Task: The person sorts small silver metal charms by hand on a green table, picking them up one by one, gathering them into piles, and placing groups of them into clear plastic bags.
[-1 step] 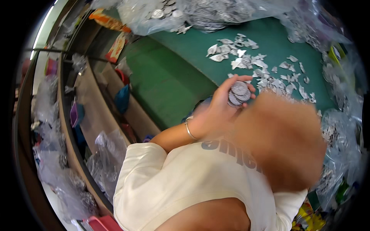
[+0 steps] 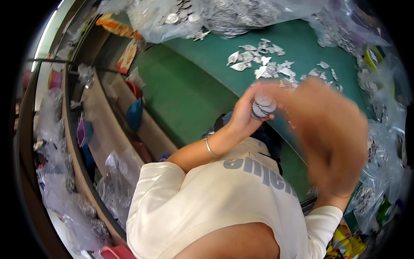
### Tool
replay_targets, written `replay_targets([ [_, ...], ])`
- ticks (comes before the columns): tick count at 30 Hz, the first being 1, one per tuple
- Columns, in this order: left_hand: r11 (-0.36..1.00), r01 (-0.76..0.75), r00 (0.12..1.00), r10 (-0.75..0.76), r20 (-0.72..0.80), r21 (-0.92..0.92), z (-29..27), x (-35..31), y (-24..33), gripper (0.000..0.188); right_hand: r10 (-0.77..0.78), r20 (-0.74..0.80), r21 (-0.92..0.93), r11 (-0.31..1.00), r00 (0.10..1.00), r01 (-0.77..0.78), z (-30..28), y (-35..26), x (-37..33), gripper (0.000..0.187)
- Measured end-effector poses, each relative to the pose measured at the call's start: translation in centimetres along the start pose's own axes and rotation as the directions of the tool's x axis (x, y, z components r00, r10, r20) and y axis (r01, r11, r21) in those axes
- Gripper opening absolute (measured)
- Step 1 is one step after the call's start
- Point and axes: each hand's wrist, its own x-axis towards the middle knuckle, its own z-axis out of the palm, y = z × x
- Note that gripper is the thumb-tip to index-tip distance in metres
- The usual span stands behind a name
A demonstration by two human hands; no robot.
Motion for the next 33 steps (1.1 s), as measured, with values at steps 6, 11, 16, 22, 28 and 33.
replay_targets([
  [6, 0.997, 0.073, 0.987, -0.071, 0.144, -0.008, 0.5, 1.4, 0.8, 0.043, 0.707, 0.066, 0.514, 0.58, 0.704, -0.632, -1.6, 7.0, -4.7, 0.019],
  [11, 0.988, 0.119, 0.981, -0.102, 0.166, -0.098, 0.5, 3.0, 0.4, 0.041, 0.819, 0.201, 0.934, 0.005, 0.537, -0.357, 1.7, 11.0, -9.1, 0.022],
  [16, 0.964, 0.182, 0.98, -0.161, 0.118, -0.194, 0.4, 4.1, 1.2, 0.039, 0.798, 0.305, 0.932, -0.363, 0.519, 0.011, 3.3, 12.4, -9.2, 0.034],
  [22, 0.929, 0.249, 0.968, -0.232, 0.09, -0.274, -0.9, 6.5, 1.6, 0.03, 0.792, 0.245, 0.879, -0.425, 0.56, 0.217, 4.9, 13.6, -8.6, 0.043],
  [28, 0.937, 0.233, 0.971, -0.209, 0.118, -0.261, -2.0, 7.0, 2.3, 0.035, 0.837, 0.213, 0.9, -0.369, 0.505, 0.232, 6.0, 13.7, -6.5, 0.053],
  [33, 0.932, 0.238, 0.971, -0.227, 0.071, -0.275, -2.6, 6.9, 3.0, 0.035, 0.844, 0.256, 0.917, -0.367, 0.472, 0.158, 7.2, 14.7, -7.7, 0.04],
])
